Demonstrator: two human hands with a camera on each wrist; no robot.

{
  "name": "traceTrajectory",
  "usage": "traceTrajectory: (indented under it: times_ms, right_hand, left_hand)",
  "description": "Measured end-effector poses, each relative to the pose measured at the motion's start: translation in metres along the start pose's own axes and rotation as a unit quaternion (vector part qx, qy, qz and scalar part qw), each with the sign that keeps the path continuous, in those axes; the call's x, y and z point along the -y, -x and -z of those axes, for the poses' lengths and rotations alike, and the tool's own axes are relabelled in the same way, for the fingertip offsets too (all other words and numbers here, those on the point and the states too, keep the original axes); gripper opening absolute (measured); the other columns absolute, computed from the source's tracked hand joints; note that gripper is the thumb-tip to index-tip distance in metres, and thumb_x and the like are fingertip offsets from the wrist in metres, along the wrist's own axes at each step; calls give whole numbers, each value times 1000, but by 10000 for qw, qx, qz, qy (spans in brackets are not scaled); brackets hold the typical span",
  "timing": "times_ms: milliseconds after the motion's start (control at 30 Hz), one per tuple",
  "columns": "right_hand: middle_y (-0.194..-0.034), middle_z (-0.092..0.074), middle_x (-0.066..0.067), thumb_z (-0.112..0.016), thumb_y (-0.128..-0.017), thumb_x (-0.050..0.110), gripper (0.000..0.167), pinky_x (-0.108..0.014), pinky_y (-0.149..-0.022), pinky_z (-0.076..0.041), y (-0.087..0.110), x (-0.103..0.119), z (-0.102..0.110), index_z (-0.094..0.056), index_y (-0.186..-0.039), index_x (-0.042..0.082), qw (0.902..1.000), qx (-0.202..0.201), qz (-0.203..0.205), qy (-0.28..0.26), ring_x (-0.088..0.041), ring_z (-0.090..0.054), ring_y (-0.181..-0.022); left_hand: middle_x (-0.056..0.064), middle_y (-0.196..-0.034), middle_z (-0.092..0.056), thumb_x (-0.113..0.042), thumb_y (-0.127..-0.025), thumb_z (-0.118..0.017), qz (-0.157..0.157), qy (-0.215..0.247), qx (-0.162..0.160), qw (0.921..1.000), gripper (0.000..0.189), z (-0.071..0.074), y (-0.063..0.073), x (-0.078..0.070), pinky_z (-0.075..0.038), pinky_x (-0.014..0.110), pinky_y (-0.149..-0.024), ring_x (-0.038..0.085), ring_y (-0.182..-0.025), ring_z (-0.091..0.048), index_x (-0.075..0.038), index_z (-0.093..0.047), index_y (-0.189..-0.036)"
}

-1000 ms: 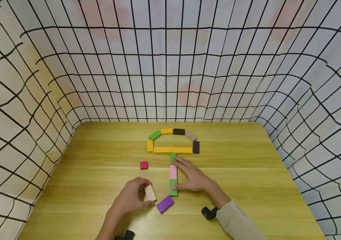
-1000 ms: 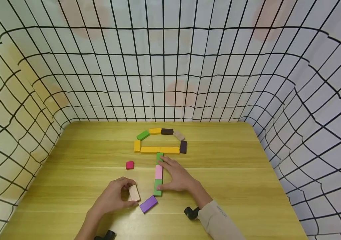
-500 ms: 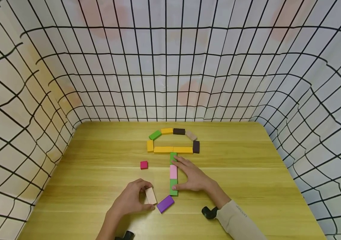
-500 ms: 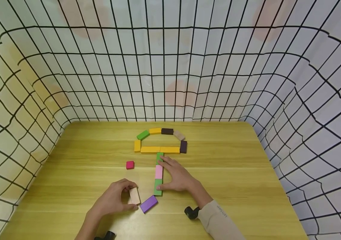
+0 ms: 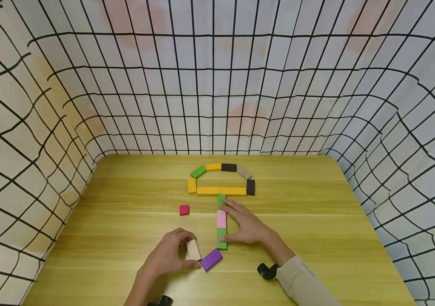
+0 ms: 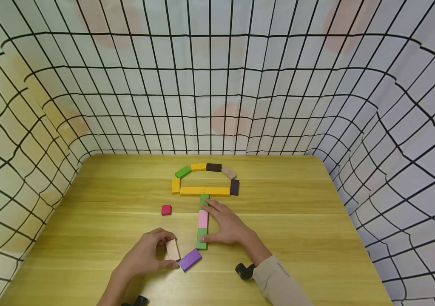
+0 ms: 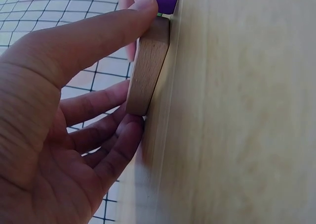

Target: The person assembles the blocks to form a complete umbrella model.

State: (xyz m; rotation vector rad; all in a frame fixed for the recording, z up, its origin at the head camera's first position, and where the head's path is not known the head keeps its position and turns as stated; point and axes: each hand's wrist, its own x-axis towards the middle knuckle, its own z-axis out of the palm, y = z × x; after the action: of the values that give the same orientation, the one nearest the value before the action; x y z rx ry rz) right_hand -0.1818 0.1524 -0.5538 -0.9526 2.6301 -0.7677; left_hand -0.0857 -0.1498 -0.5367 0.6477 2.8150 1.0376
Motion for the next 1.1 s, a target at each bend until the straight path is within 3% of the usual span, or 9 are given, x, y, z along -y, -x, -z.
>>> traceTrajectory:
  times_ms: [1100]
  right_hand:
    - [-174,-12,7,-69,-80,77,109,-60,-125,-24,-2,-4,-2,-24,-165,27,10000,7,3,-73,-28,-14,-161]
  left_hand:
    - [-8,-107,-67,-46,-75,-91,53,-156,-181,9997,55,-5,0,-3,-56,28,-84,7,-93,-60,-13,-73,-115]
